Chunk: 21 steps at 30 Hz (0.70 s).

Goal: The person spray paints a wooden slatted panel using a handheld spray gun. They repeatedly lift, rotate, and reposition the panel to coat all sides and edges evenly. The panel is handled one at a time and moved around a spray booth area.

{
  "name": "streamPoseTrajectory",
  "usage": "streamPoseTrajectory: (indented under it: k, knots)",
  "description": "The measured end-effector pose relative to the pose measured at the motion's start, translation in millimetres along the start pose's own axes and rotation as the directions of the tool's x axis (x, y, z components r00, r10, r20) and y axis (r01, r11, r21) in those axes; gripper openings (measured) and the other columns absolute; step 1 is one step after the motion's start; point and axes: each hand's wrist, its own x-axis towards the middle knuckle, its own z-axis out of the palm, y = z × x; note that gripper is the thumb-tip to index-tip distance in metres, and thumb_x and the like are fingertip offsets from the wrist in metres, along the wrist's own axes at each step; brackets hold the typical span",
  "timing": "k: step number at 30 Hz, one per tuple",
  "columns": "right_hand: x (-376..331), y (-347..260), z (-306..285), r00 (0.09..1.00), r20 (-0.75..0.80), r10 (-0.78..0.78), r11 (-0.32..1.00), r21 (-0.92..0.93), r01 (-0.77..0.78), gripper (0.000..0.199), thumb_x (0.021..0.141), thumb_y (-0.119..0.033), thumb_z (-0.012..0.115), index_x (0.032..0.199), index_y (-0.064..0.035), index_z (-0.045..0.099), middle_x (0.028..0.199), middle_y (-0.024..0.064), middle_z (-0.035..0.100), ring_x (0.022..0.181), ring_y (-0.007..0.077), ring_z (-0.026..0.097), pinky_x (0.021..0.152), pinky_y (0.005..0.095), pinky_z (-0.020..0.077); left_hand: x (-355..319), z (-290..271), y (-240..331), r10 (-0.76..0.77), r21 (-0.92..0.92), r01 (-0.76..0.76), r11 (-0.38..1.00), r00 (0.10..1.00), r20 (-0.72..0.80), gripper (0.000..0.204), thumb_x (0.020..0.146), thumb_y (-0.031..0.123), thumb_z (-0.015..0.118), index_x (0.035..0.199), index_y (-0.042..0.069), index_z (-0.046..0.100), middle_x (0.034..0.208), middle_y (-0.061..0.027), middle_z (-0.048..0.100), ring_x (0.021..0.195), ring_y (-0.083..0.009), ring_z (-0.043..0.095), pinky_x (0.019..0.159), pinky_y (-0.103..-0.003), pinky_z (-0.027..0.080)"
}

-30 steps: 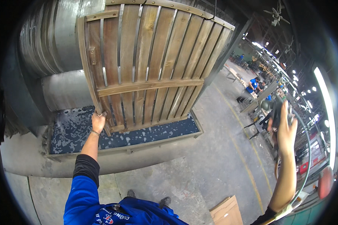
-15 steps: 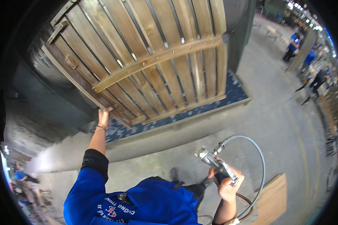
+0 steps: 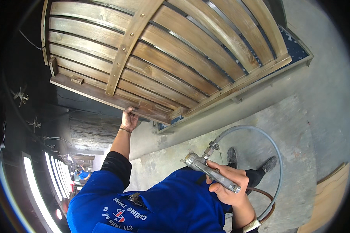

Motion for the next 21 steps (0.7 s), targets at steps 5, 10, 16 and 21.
streamPoseTrajectory:
  k: [5, 10, 16, 21]
  knots:
    - [13.8, 3.7, -4.3, 1.000, 0.009, -0.029, 0.999, 0.014, 0.029, 0.070, 0.084, -0.048, 0.077, 0.121, 0.0113, 0.066, 0.075, 0.0109, 0.070, 0.063, 0.0156, 0.067, 0.061, 0.0250, 0.0531, 0.2, 9.0, 4.7, -0.027, 0.015, 0.028, 0.999, 0.997, -0.070, 0.010, 0.078, 0.010, 0.065, 0.086, 0.005, 0.064, 0.097, -0.0076, 0.067, 0.097, -0.0235, 0.063, 0.094, -0.037, 0.051]
    - [22.7, 22.1, 0.8, 0.996, 0.008, -0.093, 0.994, 0.056, 0.092, 0.064, 0.085, -0.037, 0.080, 0.124, 0.0110, 0.064, 0.080, 0.0128, 0.071, 0.066, 0.0160, 0.068, 0.064, 0.0269, 0.0546, -6.2, 17.9, 2.9, -0.069, -0.038, 0.065, 0.997, 0.988, -0.139, 0.014, 0.077, 0.010, 0.065, 0.090, 0.004, 0.064, 0.097, -0.0082, 0.066, 0.099, -0.0244, 0.063, 0.096, -0.038, 0.050]
    - [22.3, 33.7, 5.3, 0.997, 0.051, -0.058, 0.997, 0.056, 0.055, 0.059, 0.086, -0.032, 0.081, 0.123, 0.0118, 0.065, 0.079, 0.0137, 0.071, 0.066, 0.0139, 0.067, 0.067, 0.0257, 0.0541, -15.1, 30.9, 4.8, -0.096, 0.048, 0.104, 0.993, 0.985, -0.140, 0.013, 0.082, 0.014, 0.065, 0.093, 0.009, 0.066, 0.098, -0.0050, 0.068, 0.096, -0.0217, 0.064, 0.089, -0.034, 0.052]
    - [24.1, 21.6, -10.1, 0.987, -0.131, -0.098, 0.993, 0.049, 0.105, 0.073, 0.087, -0.050, 0.074, 0.120, 0.0146, 0.065, 0.070, 0.0091, 0.067, 0.061, 0.0125, 0.064, 0.058, 0.0240, 0.0494, -14.0, 37.2, 6.6, -0.060, 0.042, 0.062, 0.997, 0.997, -0.049, 0.007, 0.080, 0.012, 0.065, 0.085, 0.006, 0.066, 0.093, -0.0061, 0.068, 0.094, -0.0219, 0.063, 0.092, -0.036, 0.050]
